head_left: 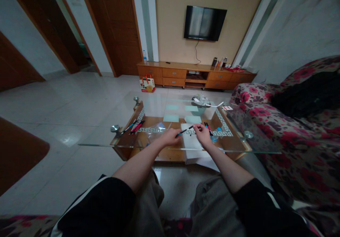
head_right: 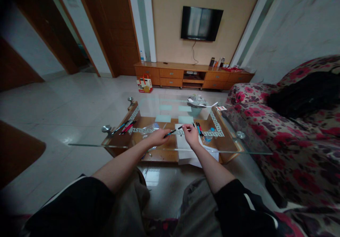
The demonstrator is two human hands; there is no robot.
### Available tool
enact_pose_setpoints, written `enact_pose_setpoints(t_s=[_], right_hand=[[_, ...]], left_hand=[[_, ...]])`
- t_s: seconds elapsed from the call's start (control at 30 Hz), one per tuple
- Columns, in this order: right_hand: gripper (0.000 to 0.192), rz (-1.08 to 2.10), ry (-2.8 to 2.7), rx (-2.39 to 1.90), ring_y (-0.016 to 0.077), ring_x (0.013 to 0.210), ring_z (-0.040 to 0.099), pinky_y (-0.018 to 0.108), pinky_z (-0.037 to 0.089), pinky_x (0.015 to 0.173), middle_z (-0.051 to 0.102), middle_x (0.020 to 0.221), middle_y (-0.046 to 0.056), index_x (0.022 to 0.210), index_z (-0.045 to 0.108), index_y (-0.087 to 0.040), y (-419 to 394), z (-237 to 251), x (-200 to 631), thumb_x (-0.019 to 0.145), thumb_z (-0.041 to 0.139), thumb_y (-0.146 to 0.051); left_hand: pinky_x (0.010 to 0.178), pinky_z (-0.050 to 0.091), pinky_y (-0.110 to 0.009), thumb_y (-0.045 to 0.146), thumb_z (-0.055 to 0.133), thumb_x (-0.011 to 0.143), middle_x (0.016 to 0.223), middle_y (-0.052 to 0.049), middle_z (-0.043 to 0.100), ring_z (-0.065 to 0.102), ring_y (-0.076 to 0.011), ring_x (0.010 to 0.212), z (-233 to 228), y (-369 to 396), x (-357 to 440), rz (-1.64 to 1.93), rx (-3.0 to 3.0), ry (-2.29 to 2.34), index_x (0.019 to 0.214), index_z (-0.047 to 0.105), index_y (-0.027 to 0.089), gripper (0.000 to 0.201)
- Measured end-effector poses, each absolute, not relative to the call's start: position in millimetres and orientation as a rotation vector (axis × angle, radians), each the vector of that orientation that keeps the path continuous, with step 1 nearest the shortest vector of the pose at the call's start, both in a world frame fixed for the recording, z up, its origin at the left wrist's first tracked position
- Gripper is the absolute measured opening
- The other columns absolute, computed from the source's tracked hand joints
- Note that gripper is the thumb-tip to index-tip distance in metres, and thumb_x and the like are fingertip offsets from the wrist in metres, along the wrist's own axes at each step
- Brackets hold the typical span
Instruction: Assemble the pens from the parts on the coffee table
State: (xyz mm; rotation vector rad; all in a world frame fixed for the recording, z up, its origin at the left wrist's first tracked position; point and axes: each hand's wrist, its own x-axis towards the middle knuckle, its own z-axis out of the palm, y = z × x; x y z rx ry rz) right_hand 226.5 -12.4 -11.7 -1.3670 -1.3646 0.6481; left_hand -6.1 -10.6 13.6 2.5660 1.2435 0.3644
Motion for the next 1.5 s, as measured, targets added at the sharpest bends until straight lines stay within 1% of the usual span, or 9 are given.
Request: enact_pose_setpoints(t_s=[0.17,0.33,0.47,0.7,1.0,1.1,1.27,1.37,1.5], right_hand=[[0.05,0.685,-1.355,-1.366,0.0208,0.074,0.061,0.03,0.048,0.066,0.072,0.086,0.01,0.087,0.071,-0.015,-12.7,-11.1,226.4,0.079,0.064,-0.064],[0.048,0.719,-1.375,-1.343,0.019,0.07,0.059,0.029,0.046,0.063,0.07,0.083,0.008,0.086,0.07,-0.016,-14.7,-10.1,223.8,0.08,0.064,-0.063],[0.049,0.752,-1.376,-1.329,0.0175,0.066,0.057,0.029,0.045,0.062,0.069,0.081,0.007,0.085,0.069,-0.016,-15.4,-11.3,221.7,0.079,0.065,-0.064],[0.047,0.751,-1.387,-1.358,0.0173,0.065,0.056,0.029,0.045,0.06,0.068,0.079,0.006,0.084,0.067,-0.017,-14.0,-14.8,222.7,0.08,0.064,-0.063],[0.035,0.846,-1.419,-1.339,0.0176,0.068,0.059,0.029,0.048,0.062,0.068,0.081,0.005,0.088,0.069,-0.018,-15.4,-18.7,220.9,0.082,0.064,-0.051],[0.032,0.907,-1.451,-1.325,0.0171,0.066,0.059,0.029,0.047,0.06,0.068,0.08,0.004,0.089,0.069,-0.018,-17.1,-20.0,218.7,0.081,0.066,-0.049],[0.029,0.911,-1.563,-1.31,0.0159,0.066,0.059,0.028,0.047,0.062,0.068,0.082,0.004,0.087,0.07,-0.018,-23.7,-14.4,213.4,0.081,0.066,-0.046],[0.03,0.91,-1.623,-1.305,0.0157,0.066,0.058,0.028,0.047,0.063,0.068,0.08,0.004,0.086,0.069,-0.017,-26.5,-10.7,211.3,0.082,0.065,-0.046],[0.031,0.905,-1.658,-1.308,0.0155,0.065,0.059,0.028,0.047,0.063,0.068,0.078,0.004,0.085,0.07,-0.017,-27.7,-9.3,210.3,0.082,0.065,-0.047]], left_hand=[[0.069,0.046,-0.027,0.034,0.05,0.093,0.089,-0.005,0.073,0.066,-0.0215,0.078,16.3,-11.8,-5.6,0.347,2.569,1.253,0.114,0.066,0.026,0.028],[0.071,0.046,-0.026,0.033,0.05,0.093,0.089,-0.005,0.072,0.066,-0.0206,0.079,18.9,-13.6,-5.1,0.346,2.578,1.22,0.109,0.067,0.024,0.026],[0.07,0.046,-0.027,0.033,0.05,0.093,0.089,-0.005,0.072,0.066,-0.0209,0.079,18.6,-13.4,-4.7,0.362,2.593,1.207,0.11,0.066,0.024,0.026],[0.07,0.047,-0.027,0.029,0.048,0.092,0.088,-0.005,0.072,0.066,-0.021,0.079,19.6,-13.7,-5.1,0.37,2.593,1.189,0.109,0.067,0.023,0.025],[0.07,0.048,-0.027,0.028,0.049,0.093,0.091,-0.005,0.072,0.066,-0.0206,0.08,15.7,-11.6,-5.9,0.423,2.571,1.177,0.11,0.066,0.024,0.025],[0.076,0.049,-0.028,0.023,0.048,0.093,0.096,-0.006,0.072,0.066,-0.0205,0.085,12.8,-9.6,-5.5,0.484,2.56,1.134,0.111,0.065,0.022,0.025],[0.091,0.05,-0.031,0.014,0.049,0.089,0.11,-0.007,0.07,0.064,-0.0199,0.102,5.7,-4.7,-3.2,0.625,2.52,0.994,0.116,0.063,0.021,0.031],[0.094,0.05,-0.033,0.016,0.051,0.089,0.114,-0.007,0.068,0.063,-0.0199,0.106,2.6,-2.8,-2.2,0.664,2.498,0.958,0.119,0.061,0.022,0.032],[0.095,0.05,-0.033,0.024,0.053,0.092,0.114,-0.006,0.067,0.062,-0.0196,0.106,2.8,-3.3,-2.6,0.661,2.483,0.969,0.118,0.06,0.023,0.027]])
